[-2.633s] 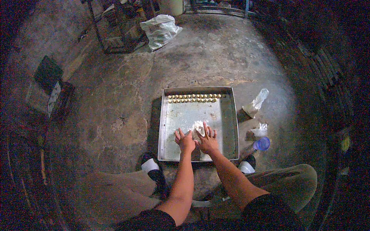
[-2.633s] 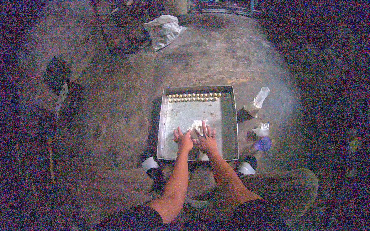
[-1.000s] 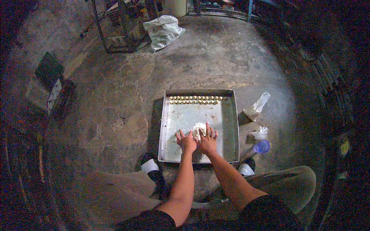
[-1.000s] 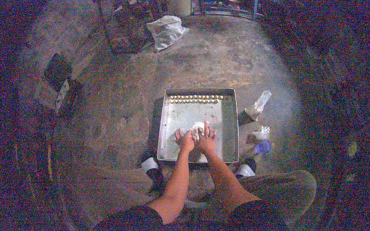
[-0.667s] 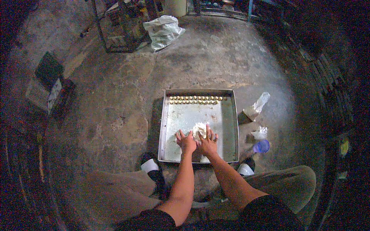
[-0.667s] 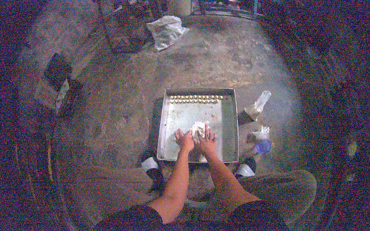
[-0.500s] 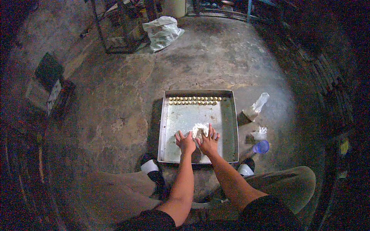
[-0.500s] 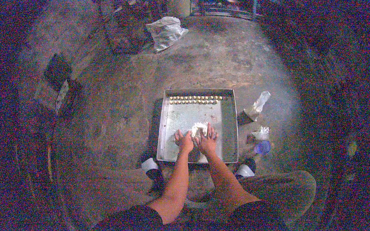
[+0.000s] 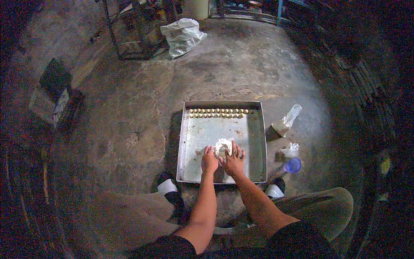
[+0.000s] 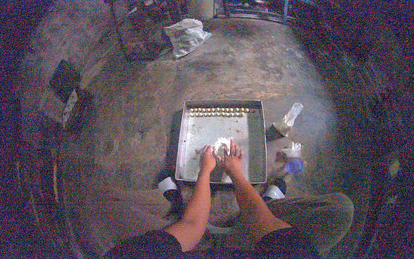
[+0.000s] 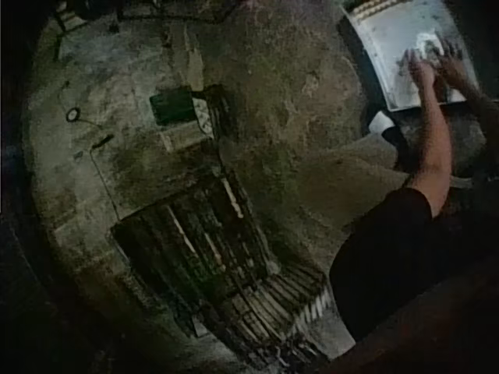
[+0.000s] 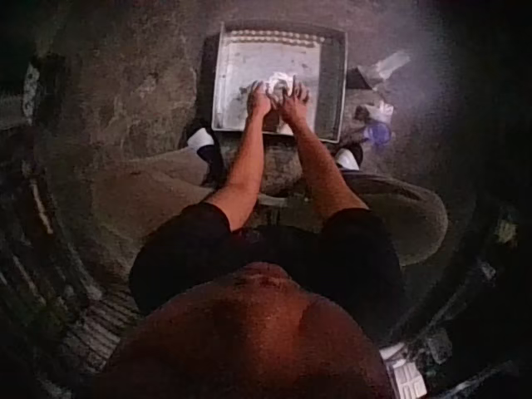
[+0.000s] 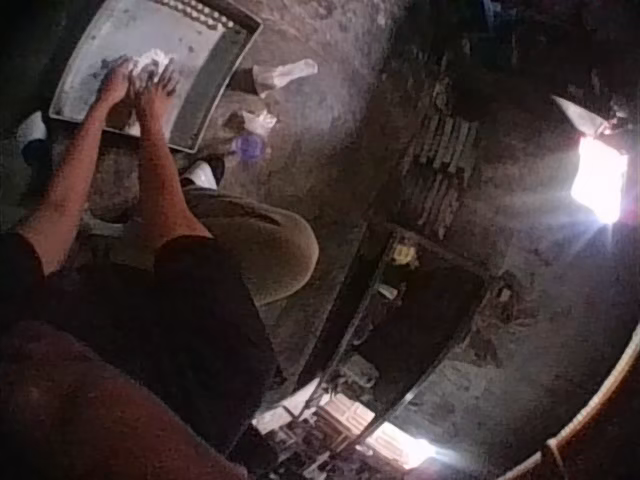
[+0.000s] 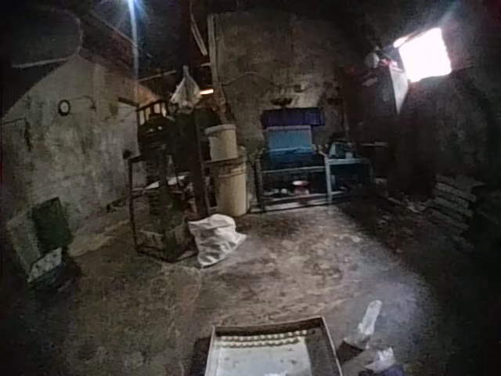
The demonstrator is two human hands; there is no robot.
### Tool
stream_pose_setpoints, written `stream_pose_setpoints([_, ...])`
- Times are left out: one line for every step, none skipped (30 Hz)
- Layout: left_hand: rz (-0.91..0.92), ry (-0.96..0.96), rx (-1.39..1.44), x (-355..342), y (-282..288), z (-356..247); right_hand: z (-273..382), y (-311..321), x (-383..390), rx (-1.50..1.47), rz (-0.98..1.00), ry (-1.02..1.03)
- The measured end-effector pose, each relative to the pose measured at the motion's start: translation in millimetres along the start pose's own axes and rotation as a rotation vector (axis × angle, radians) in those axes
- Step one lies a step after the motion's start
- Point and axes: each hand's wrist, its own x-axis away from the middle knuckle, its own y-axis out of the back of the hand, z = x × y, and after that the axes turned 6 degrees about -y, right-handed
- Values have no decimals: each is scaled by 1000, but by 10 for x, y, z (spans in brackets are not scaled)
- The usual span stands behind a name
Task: The person pours white powder from a plastic bag onto a tray of small dough balls, adds liquid from a blue cup, and mixes the ingredients together by hand.
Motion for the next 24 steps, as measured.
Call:
stream_pose_setpoints([20, 26, 64, 8, 16, -70, -29, -37, 54, -15, -6, 15])
stream_pose_setpoints([32, 36, 80, 21, 26, -144, -53, -69, 112, -29, -14, 29])
stream_pose_setpoints([43, 46, 96, 37, 41, -214, -82, -99, 150, -43, -22, 44])
stream_pose_setpoints([47, 58, 108, 39, 61, -238, -79, -87, 137, -60, -31, 49])
stream_pose_setpoints([64, 65, 117, 42, 76, -265, -80, -76, 110, -76, -39, 54])
stream_pose_setpoints([81, 71, 127, 46, 83, -299, -85, -64, 82, -92, -48, 59])
stream_pose_setpoints([93, 78, 132, 35, 92, -292, -65, -35, 31, -70, -62, 40])
stream_pose_setpoints([92, 95, 136, 21, 99, -285, -55, -4, -20, -48, -75, 20])
stream_pose_setpoints([91, 112, 141, 4, 105, -278, -49, 27, -46, -26, -89, 0])
stream_pose_setpoints([93, 132, 145, 8, 101, -258, -50, 35, -28, -20, -38, 5])
stream_pose_setpoints([88, 127, 153, 15, 104, -230, -54, 44, -5, -14, 13, 10])
stream_pose_setpoints([84, 121, 160, 22, 115, -195, -46, 49, 15, -8, 65, 15])
stream_pose_setpoints([79, 113, 173, 24, 105, -192, -67, 3, 50, -22, 41, 31])
stream_pose_setpoints([80, 109, 189, 18, 93, -193, -71, -46, 102, -36, 17, 47])
stream_pose_setpoints([80, 105, 205, 5, 83, -192, -86, -91, 129, -50, -6, 64])
stream_pose_setpoints([84, 105, 220, 9, 102, -214, -89, -79, 131, -67, -4, 69])
stream_pose_setpoints([93, 136, 251, 20, 113, -246, -97, -65, 121, -83, -3, 75])
stream_pose_setpoints([103, 167, 282, 29, 114, -288, -102, -51, 106, -100, -1, 81])
stream_pose_setpoints([108, 192, 314, 12, 113, -310, -96, -32, 67, -80, -28, 52])
stream_pose_setpoints([96, 158, 304, 5, 113, -318, -92, -12, 30, -61, -55, 23])
stream_pose_setpoints([84, 124, 293, 4, 116, -327, -90, 7, 5, -42, -82, -7])
stream_pose_setpoints([71, 93, 279, 13, 118, -312, -80, 15, 8, -26, -46, -9])
stream_pose_setpoints([53, 95, 233, 10, 115, -301, -82, 25, 17, -10, -9, -11])
stream_pose_setpoints([35, 96, 188, 2, 110, -291, -80, 32, 22, 6, 27, -15])
